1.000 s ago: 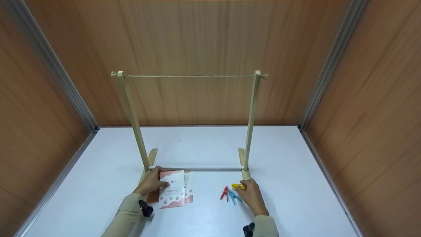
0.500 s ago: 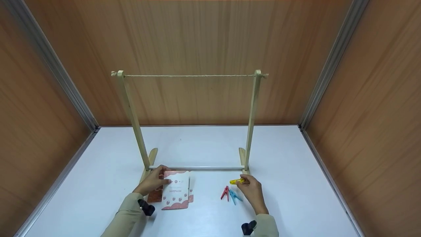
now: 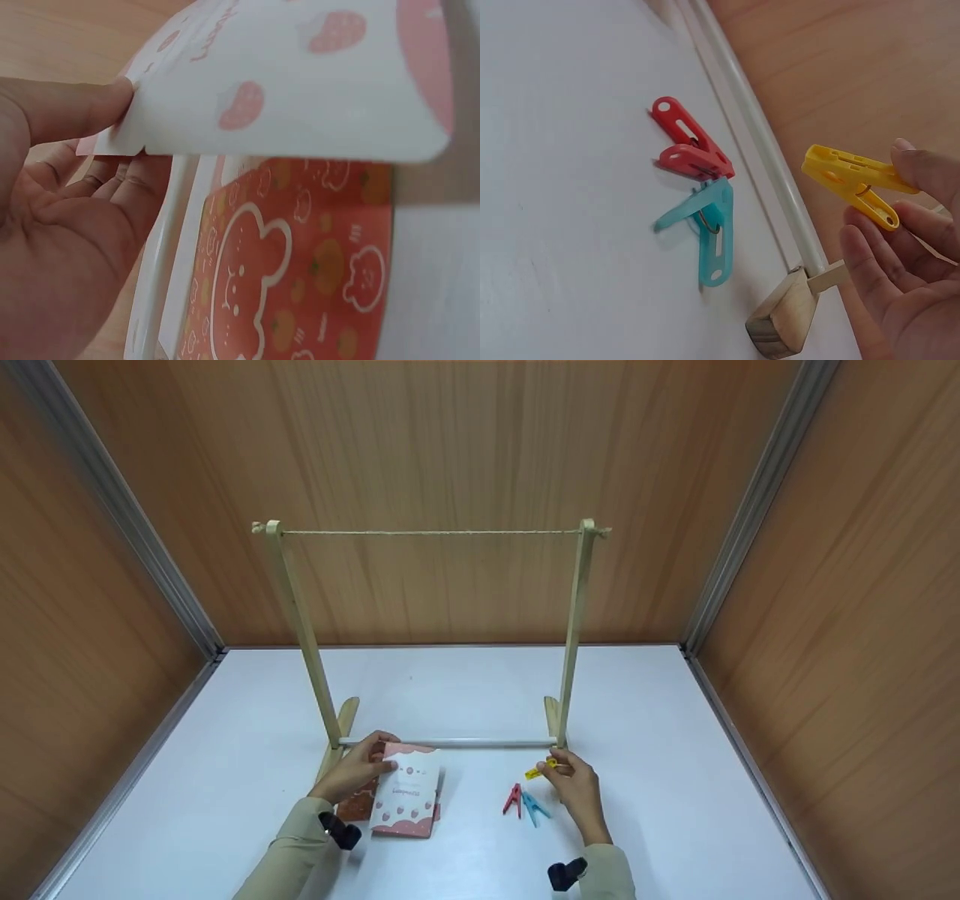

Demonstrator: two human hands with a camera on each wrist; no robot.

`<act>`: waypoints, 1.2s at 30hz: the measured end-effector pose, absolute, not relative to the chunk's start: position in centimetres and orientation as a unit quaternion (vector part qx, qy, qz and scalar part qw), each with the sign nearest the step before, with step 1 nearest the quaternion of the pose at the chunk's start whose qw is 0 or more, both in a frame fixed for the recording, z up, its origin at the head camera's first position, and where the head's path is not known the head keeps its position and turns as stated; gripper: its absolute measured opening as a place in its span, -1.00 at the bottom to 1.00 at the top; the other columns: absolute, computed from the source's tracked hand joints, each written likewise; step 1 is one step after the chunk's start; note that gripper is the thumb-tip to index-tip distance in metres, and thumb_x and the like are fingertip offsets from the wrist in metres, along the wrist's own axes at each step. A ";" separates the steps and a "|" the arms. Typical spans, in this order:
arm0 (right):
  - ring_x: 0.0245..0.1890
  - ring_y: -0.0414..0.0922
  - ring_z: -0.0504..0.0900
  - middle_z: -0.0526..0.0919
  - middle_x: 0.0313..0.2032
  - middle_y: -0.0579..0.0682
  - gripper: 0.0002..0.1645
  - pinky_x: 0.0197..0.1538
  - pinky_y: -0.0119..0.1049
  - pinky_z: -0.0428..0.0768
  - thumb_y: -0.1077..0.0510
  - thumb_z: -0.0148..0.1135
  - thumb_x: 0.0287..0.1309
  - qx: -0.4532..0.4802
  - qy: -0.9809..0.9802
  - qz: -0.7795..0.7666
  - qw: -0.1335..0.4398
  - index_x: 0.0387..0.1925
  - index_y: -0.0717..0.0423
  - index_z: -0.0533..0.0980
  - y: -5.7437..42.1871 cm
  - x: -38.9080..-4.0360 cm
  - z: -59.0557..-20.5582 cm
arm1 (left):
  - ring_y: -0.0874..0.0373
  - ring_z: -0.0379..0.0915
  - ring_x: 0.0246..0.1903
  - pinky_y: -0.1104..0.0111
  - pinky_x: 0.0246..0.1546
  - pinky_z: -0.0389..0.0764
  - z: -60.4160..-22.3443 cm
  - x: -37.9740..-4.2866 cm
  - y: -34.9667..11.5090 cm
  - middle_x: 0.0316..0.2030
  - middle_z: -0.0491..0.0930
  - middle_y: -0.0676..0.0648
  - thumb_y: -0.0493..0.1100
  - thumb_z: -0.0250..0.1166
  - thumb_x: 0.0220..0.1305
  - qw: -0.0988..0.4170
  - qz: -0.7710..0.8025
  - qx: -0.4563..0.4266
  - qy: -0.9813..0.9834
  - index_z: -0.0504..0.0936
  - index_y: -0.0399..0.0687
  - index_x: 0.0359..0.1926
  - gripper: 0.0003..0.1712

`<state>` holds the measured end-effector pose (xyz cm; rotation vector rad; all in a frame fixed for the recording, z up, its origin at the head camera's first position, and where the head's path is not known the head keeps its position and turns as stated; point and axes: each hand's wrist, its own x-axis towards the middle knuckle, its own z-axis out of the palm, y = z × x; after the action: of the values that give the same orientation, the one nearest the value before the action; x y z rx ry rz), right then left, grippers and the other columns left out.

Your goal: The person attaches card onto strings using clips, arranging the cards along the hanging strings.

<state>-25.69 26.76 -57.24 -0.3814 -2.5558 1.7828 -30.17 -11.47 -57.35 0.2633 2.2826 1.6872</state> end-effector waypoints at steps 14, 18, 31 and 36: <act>0.08 -0.15 0.51 0.54 0.15 0.14 -0.44 -0.07 -0.64 0.46 0.01 0.19 0.29 -0.108 -0.809 0.577 0.038 0.25 0.14 0.41 26.7 -26.1 -56.3 | 0.10 0.52 -0.18 0.32 -0.19 0.54 -55.8 -31.0 -8.3 -0.08 0.46 -0.16 -0.26 0.20 0.31 0.077 0.624 0.085 0.773 0.41 -0.11 0.18 -0.57; 0.02 -0.27 0.53 0.55 0.15 0.15 -0.42 -0.08 -0.67 0.46 0.02 0.22 0.26 -0.106 -0.805 0.582 0.045 0.25 0.16 0.41 26.5 -26.1 -55.9 | 0.14 0.56 -0.26 0.34 -0.26 0.58 -55.2 -31.2 -7.2 -0.11 0.49 -0.20 -0.31 0.21 0.28 0.060 0.654 0.082 0.749 0.41 -0.17 0.18 -0.56; -0.13 -0.45 0.55 0.52 0.16 0.21 -0.35 -0.04 -0.63 0.51 0.02 0.29 0.19 -0.096 -0.781 0.615 0.050 0.24 0.23 0.40 26.3 -26.9 -53.9 | 0.10 0.60 -0.23 0.23 -0.17 0.64 -50.2 -30.7 -4.9 -0.15 0.56 -0.26 -0.38 0.18 0.27 0.044 0.662 0.107 0.740 0.41 -0.38 0.14 -0.59; -0.09 -0.39 0.57 0.51 0.18 0.21 -0.34 -0.03 -0.60 0.52 -0.04 0.26 0.21 -0.100 -0.786 0.608 0.053 0.24 0.21 0.40 26.3 -27.4 -52.9 | 0.14 0.60 -0.24 0.29 -0.19 0.64 -50.8 -32.3 -4.1 -0.14 0.58 -0.22 -0.33 0.20 0.29 0.030 0.679 0.107 0.726 0.45 -0.36 0.10 -0.62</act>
<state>-27.36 26.29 -52.95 -0.3028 -2.3888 1.8499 -32.32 -4.07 -50.85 0.3313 2.2381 2.0934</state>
